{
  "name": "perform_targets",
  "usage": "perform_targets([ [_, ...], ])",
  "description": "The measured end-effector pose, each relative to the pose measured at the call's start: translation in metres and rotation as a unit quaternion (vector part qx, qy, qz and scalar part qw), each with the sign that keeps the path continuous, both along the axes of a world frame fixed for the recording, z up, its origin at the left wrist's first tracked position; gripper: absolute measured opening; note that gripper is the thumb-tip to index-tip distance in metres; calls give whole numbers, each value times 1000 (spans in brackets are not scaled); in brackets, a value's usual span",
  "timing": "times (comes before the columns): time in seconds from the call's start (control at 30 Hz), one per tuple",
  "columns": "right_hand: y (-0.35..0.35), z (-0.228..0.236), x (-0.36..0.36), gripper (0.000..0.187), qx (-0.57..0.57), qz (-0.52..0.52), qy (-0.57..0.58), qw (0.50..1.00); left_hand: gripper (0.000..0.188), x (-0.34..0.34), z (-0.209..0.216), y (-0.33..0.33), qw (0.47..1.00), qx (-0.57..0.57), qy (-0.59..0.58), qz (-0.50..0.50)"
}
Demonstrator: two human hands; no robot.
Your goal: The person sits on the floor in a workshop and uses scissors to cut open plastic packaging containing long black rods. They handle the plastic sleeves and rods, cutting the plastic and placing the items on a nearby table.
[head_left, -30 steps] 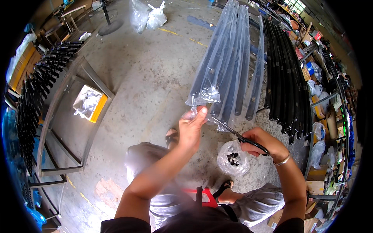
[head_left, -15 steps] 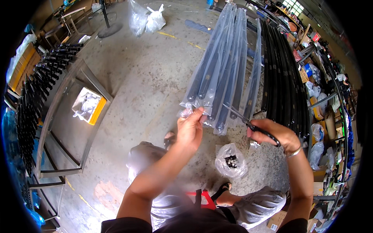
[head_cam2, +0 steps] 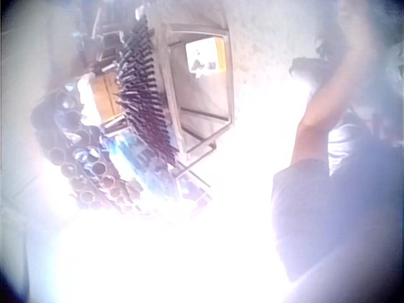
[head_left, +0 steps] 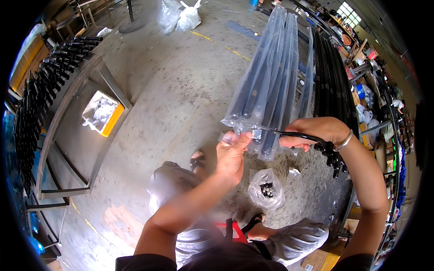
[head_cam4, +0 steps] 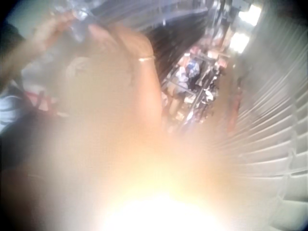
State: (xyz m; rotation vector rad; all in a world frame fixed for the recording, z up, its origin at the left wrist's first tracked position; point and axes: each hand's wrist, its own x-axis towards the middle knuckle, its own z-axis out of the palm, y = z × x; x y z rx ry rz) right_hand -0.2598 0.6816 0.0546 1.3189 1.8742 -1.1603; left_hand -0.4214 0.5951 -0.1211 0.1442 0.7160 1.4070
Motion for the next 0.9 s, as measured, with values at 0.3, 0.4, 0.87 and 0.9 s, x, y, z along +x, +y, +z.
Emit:
perform_targets([
  [0.3, 3, -13, -6, 69, -12, -40, 25, 999, 17, 3, -2, -3, 1000, 10, -15, -14],
  [0.4, 3, -11, -11, 60, -14, -63, 23, 998, 19, 3, 1, -3, 1000, 8, -19, -18],
  [0.87, 3, -17, -21, 62, 19, -16, 1, 1000, 30, 1, 11, -8, 999, 15, 24, -28],
  [0.9, 2, -17, -20, 62, 27, -10, -4, 1000, 30, 1, 11, -8, 999, 19, 25, -32],
])
